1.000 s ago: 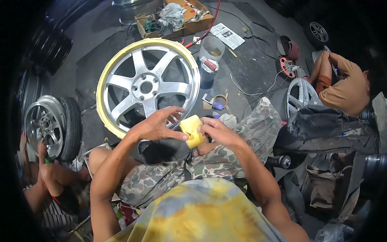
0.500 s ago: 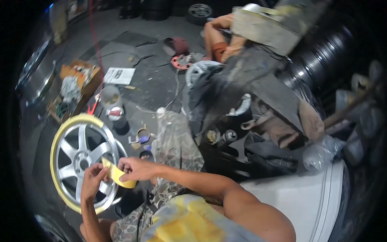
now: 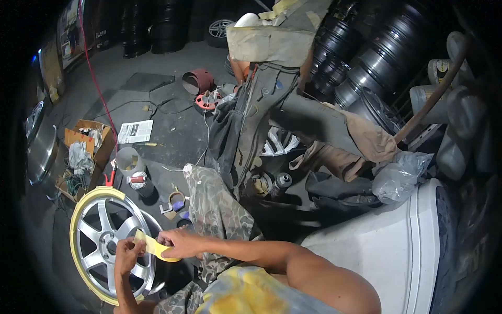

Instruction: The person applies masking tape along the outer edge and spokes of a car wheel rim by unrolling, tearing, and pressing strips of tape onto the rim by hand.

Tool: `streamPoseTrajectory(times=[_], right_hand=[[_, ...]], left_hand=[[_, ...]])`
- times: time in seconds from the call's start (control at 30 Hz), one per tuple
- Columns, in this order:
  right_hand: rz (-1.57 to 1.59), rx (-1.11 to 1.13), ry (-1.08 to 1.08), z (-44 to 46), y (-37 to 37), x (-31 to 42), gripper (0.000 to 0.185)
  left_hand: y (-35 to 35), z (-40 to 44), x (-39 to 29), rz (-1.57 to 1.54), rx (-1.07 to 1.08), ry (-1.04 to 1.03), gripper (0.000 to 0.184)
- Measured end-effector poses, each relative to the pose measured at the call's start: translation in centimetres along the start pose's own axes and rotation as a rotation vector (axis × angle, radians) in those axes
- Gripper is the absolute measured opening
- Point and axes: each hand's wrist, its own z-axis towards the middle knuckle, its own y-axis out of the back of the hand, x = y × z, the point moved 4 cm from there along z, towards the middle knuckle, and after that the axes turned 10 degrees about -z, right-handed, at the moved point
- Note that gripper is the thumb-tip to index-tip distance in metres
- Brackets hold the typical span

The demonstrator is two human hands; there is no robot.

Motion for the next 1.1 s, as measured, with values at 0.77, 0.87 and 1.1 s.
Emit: streamPoseTrajectory(times=[0.77, 0.87, 1.1], right_hand=[[0.025, 0.168, -0.099, -0.3, -4.4, -5.6, 0.054], [-0.056, 0.241, -0.349, -1.0, -6.3, -11.3, 0.063], [-0.165, 0.328, -0.374, -1.9, -10.1, -14.0, 0.063]], left_hand=[[1.9, 1.1, 0.5, 0.155, -0.086, -0.175, 0.035], [1.3, 0.1, 0.6, 0.223, -0.116, -0.183, 0.031], [2.1, -3.1, 4.9, 0.300, -0.231, -0.151, 0.032]])
